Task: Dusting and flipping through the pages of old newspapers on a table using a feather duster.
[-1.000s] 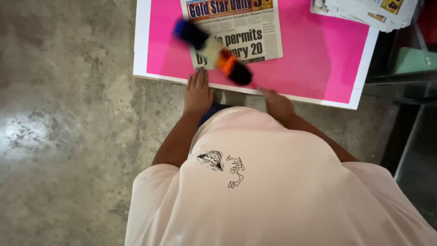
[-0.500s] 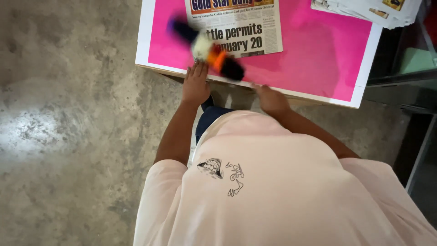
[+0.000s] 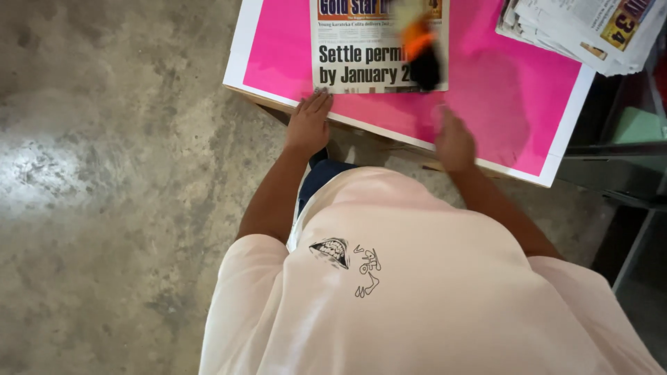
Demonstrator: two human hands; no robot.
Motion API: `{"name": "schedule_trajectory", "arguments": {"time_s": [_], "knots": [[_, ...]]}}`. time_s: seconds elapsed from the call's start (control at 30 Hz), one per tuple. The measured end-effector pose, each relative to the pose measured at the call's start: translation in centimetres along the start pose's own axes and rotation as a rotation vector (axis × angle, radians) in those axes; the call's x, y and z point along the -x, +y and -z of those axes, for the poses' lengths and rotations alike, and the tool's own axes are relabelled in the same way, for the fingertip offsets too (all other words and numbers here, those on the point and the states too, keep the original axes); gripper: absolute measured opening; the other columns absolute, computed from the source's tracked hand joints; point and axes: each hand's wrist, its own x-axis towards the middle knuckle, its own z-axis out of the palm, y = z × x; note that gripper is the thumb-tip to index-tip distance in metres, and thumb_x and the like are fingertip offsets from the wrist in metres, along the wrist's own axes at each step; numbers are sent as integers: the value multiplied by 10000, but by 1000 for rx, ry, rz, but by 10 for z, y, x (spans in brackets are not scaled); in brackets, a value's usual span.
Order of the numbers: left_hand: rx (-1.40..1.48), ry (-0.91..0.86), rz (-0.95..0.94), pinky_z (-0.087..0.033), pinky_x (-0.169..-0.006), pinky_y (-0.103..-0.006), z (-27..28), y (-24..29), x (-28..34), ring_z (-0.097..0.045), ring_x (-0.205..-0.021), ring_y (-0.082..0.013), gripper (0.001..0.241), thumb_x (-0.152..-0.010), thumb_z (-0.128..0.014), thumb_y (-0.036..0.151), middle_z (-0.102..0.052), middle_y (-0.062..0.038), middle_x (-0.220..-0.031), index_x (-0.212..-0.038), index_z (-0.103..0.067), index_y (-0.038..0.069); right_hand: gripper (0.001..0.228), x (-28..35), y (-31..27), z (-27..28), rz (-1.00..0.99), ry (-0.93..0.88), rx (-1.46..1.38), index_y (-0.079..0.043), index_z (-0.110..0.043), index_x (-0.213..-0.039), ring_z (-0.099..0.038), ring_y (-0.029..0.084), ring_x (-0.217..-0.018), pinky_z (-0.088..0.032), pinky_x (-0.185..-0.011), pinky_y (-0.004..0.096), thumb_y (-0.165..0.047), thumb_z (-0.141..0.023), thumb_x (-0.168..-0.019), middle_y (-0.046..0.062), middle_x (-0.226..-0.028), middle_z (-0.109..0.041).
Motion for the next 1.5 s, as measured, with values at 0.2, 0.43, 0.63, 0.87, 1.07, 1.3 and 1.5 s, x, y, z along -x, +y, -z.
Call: {"name": "schedule_trajectory", "arguments": {"time_s": [0.2, 0.43, 0.63, 0.87, 1.07, 1.3, 1.5], "knots": [[-20, -40, 8, -444, -1132, -536, -11, -9, -1, -509, -1410, -264, 592, -870, -583, 216, -586, -14, -1469, -1461, -582, 179, 596, 8, -134, 41, -80, -338, 164, -416, -414, -1565, -673, 423, -1165, -524, -1017, 565, -154, -335, -1036, 165, -1276, -663], [-171, -2, -187, -563, -926, -495, -4, -30, -38, -687, -1124, -295, 649, -831, -676, 368, -684, -80, -1227, -1433, -592, 139, 547, -18, 30, -1, -213, -35, 28, -323, -445, -1535, -657, 465, -1143, -513, -989, 612, -148, -426, -1017, 191, -1219, -656], [-313, -115, -314, -386, -1152, -583, -7, -40, -16, -549, -1355, -327, 738, -732, -877, 294, -626, -133, -1418, -1397, -645, 72, 461, 23, 28, 14, -261, 385, -197, -274, -456, -1517, -642, 499, -1127, -509, -971, 615, -136, -451, -1077, 247, -1257, -677], [-200, 161, -692, -524, -958, -527, -3, -77, -30, -670, -1070, -302, 201, -910, -706, 205, -695, -93, -1069, -1097, -714, 132, 470, 49, 66, -26, -424, 558, -210, -350, -461, -1509, -725, 412, -914, -568, -852, 530, -118, -500, -1102, 190, -967, -754], [-244, 180, -752, -561, -698, -397, 39, -52, -64, -665, -735, -206, 135, -977, -574, 186, -625, 6, -820, -859, -639, 193, 447, 59, 73, -31, -436, 600, -310, -292, -466, -1515, -714, 355, -807, -586, -788, 480, -80, -494, -1123, 183, -897, -707], [187, 433, -590, -540, -564, -315, 229, 44, -155, -662, -706, -212, 201, -929, -633, -91, -712, -120, -939, -1110, -685, -18, 383, 79, 56, -22, -291, 544, -312, -46, -374, -1507, -508, 162, -752, -453, -687, 329, 12, -422, -1131, 68, -923, -534], [390, 513, 83, -399, -418, -325, 154, -25, -210, -392, -450, -149, 120, -864, -630, 24, -545, -33, -550, -745, -643, 14, 374, 78, 22, -2, -330, 502, -294, -53, -392, -1508, -542, 164, -791, -493, -748, 339, -19, -429, -1137, 69, -949, -552]]}}
